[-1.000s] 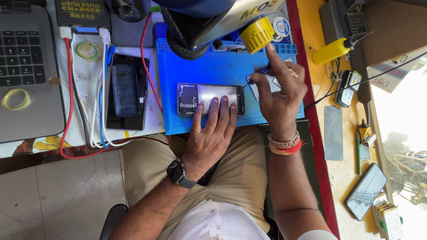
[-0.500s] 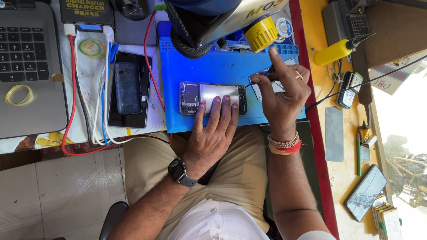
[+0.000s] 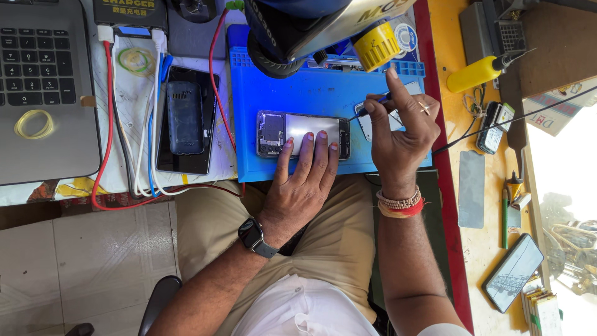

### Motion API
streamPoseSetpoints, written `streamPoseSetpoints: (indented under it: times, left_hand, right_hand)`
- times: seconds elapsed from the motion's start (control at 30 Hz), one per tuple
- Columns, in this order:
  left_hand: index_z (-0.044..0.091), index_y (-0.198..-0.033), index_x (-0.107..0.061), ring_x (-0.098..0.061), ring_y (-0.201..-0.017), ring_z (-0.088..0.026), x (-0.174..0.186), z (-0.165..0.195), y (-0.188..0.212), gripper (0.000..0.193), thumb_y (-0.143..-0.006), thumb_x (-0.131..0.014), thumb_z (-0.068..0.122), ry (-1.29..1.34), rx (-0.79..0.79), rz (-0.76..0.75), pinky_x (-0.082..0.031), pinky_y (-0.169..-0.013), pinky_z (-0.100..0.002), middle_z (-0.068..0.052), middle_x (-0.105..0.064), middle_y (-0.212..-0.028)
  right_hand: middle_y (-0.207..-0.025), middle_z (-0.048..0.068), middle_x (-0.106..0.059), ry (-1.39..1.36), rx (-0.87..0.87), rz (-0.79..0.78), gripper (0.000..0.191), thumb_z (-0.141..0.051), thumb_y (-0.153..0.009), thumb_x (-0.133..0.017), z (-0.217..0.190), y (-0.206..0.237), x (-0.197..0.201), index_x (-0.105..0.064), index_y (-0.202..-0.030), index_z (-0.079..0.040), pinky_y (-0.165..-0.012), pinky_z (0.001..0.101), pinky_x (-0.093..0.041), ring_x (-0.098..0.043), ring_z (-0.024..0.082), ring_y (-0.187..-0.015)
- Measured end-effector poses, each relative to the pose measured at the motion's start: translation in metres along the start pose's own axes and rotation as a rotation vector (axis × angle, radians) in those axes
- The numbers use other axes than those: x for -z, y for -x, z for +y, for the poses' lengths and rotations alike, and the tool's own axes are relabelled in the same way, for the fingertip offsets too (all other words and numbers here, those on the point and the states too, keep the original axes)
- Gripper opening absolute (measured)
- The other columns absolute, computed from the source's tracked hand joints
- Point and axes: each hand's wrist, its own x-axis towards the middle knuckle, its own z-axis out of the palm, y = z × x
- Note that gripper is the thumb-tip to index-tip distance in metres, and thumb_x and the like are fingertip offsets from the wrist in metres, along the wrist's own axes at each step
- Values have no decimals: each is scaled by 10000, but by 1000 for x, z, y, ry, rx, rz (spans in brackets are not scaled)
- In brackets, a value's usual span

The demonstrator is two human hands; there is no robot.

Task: The person uses a precision screwdriver to remove screws from a disassembled smartphone placed on a blue mat. They repeatedly unscrew and reposition the device, then lift and inspect the phone at the end.

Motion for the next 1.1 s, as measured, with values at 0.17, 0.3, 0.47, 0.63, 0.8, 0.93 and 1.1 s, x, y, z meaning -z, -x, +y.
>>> streamPoseSetpoints:
  times: [0.17, 0.3, 0.47, 0.63, 0.8, 0.93, 1.1]
  left_hand:
    - [48, -1447, -564, -486, -1398, -302, -3, 0, -1, 484, -1012, -541, 260, 9, 2, 17, -303, -1217, -546, -149, -560, -1472]
    - [48, -1439, -568, -486, -1400, -309, -4, -1, -4, 473, -1010, -536, 246, 16, 7, 30, -305, -1221, -544, -154, -561, -1470]
    - [21, -1437, -565, -481, -1409, -329, -4, -4, -4, 483, -1002, -519, 226, 68, 13, 63, -303, -1227, -549, -182, -554, -1472]
    - [-17, -1453, -545, -461, -1431, -337, 3, -7, -8, 547, -960, -582, 217, 100, 30, 52, -291, -1246, -530, -207, -530, -1500]
    - [-44, -1284, -605, -469, -1430, -372, 17, -11, -7, 585, -812, -782, 252, 435, 69, 125, -305, -1228, -535, -253, -515, -1506]
    - [-24, -1193, -669, -544, -1317, -381, 32, -15, 21, 417, -884, -803, 222, 537, 121, 258, -414, -1150, -520, -210, -579, -1405]
    - [3, -1135, -704, -725, -959, -264, 29, -7, 43, 350, -873, -803, 212, 1016, 564, 125, -589, -846, -397, -121, -740, -1093]
  right_hand:
    - [-896, 5, -759, 54, 1, 48, 502, -13, -957, -873, 6, 2, -4, -675, -1410, -98, -1006, 312, -410, -601, 117, -874]
    - [-933, 24, -759, 26, 0, 129, 518, 33, -941, -828, 2, 4, -13, -644, -1413, -72, -948, 301, -436, -604, 142, -886]
    - [-1084, 20, -703, -525, -179, 294, 421, 39, -1049, -532, -13, 5, -8, -492, -1448, -89, -897, 266, -570, -707, 130, -935]
    - [-1070, 120, -671, -190, -191, -183, 433, 23, -1025, -619, -24, 5, 9, -550, -1440, -81, -737, 281, -519, -620, 185, -800]
    - [-1217, 198, -687, -72, 43, -444, 657, -196, -846, -851, -20, 1, 10, -566, -1429, -96, -837, 397, -560, -692, 355, -1043]
    - [-1248, 229, -665, -53, 68, -542, 849, -260, -740, -898, -17, 0, 11, -528, -1480, -72, -889, 458, -545, -655, 430, -1110]
    - [-1210, 169, -709, -62, 14, -492, 907, -295, -712, -901, -18, 2, 10, -489, -1493, -90, -873, 446, -555, -690, 382, -1069]
